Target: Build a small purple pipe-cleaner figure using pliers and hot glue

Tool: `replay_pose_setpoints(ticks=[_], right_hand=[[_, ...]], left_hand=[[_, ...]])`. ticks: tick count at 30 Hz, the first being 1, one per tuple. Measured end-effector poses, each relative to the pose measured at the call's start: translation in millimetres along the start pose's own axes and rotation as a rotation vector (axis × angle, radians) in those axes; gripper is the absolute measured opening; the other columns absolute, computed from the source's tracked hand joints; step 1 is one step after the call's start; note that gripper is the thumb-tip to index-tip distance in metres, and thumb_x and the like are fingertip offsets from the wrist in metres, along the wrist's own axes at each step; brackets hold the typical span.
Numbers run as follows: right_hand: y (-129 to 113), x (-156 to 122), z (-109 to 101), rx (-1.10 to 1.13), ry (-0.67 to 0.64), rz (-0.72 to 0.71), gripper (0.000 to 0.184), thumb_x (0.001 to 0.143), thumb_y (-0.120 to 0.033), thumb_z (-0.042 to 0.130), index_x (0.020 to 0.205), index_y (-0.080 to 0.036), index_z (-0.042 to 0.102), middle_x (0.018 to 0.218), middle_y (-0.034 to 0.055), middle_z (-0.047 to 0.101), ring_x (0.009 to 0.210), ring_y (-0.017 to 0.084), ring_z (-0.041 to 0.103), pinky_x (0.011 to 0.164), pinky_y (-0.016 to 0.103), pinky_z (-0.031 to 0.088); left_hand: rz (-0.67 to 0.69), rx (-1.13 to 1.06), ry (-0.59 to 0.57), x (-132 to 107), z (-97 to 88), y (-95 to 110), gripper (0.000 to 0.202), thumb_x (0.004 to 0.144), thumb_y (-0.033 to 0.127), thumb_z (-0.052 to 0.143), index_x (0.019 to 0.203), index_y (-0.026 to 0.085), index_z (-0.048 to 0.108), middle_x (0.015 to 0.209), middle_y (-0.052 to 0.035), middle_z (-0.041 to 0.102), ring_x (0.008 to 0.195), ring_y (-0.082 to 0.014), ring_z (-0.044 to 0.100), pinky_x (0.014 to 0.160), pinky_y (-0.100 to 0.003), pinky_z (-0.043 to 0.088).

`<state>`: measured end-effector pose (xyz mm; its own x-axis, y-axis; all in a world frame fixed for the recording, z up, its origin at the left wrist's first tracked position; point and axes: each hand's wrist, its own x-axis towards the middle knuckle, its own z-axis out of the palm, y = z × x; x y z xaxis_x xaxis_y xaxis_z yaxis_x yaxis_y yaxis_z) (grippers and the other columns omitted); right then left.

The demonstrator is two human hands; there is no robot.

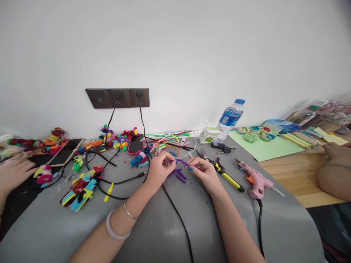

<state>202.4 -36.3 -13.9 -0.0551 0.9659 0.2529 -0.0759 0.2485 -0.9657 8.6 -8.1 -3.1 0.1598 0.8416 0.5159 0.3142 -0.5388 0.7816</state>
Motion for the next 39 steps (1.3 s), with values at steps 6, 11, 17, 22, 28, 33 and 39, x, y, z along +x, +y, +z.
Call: replay_pose_setpoints(ticks=[6,11,17,22,28,33,39], right_hand=[[-3.0,-0.1,1.5,-0.050,-0.008,-0.004,0.022,0.073,-0.043,0.081,0.072,-0.023,0.071,0.081,0.0046,0.071,0.079,0.020,0.063,0.076,0.033,0.050],[-3.5,-0.2,1.6,-0.066,-0.008,-0.012,0.023,0.073,-0.043,0.081,0.073,-0.023,0.071,0.081,0.0050,0.071,0.080,0.020,0.064,0.077,0.034,0.051],[-3.2,0.0,1.6,-0.078,-0.005,-0.013,0.025,0.072,-0.046,0.081,0.072,-0.023,0.071,0.081,0.0053,0.072,0.079,0.021,0.064,0.076,0.034,0.052],[-3.1,0.2,1.7,-0.069,-0.004,-0.013,0.024,0.072,-0.045,0.081,0.071,-0.023,0.071,0.080,0.0051,0.072,0.080,0.021,0.064,0.077,0.034,0.052],[-2.8,0.0,1.2,-0.068,-0.009,-0.020,0.023,0.072,-0.045,0.081,0.071,-0.023,0.072,0.079,0.0050,0.072,0.080,0.021,0.064,0.076,0.035,0.052],[-2.4,0.0,0.8,-0.075,-0.012,-0.021,0.024,0.072,-0.045,0.081,0.071,-0.023,0.071,0.079,0.0052,0.072,0.079,0.021,0.064,0.076,0.035,0.052],[-2.8,-0.4,0.9,-0.056,-0.043,-0.019,0.023,0.073,-0.044,0.081,0.072,-0.023,0.073,0.080,0.0053,0.073,0.079,0.021,0.065,0.076,0.035,0.052]], left_hand=[[0.009,0.005,0.001,-1.1,1.6,0.8,0.009,0.075,0.012,0.059,0.071,0.019,0.054,0.065,0.0042,0.056,0.056,-0.0090,0.047,0.055,-0.020,0.040],[-0.001,0.006,0.003,-1.4,2.2,2.2,0.009,0.074,0.013,0.059,0.070,0.019,0.054,0.065,0.0040,0.056,0.056,-0.0092,0.047,0.055,-0.020,0.040],[-0.025,0.011,0.001,-1.1,1.9,4.6,0.008,0.073,0.015,0.059,0.068,0.019,0.055,0.063,0.0039,0.057,0.055,-0.0093,0.047,0.054,-0.020,0.040],[-0.040,0.014,-0.002,-1.7,1.7,4.8,0.007,0.073,0.016,0.059,0.068,0.019,0.056,0.062,0.0038,0.058,0.055,-0.0093,0.048,0.054,-0.020,0.040],[-0.036,0.017,-0.006,-2.2,1.7,6.1,0.007,0.072,0.015,0.059,0.068,0.019,0.055,0.062,0.0035,0.058,0.055,-0.0097,0.048,0.054,-0.021,0.041],[-0.035,0.017,-0.013,-2.1,2.0,6.9,0.007,0.072,0.015,0.059,0.068,0.019,0.056,0.063,0.0029,0.059,0.055,-0.0100,0.050,0.055,-0.021,0.042],[-0.034,0.018,0.000,-2.9,2.2,7.3,0.007,0.072,0.014,0.060,0.068,0.019,0.057,0.064,0.0026,0.061,0.056,-0.0104,0.052,0.056,-0.022,0.043]])
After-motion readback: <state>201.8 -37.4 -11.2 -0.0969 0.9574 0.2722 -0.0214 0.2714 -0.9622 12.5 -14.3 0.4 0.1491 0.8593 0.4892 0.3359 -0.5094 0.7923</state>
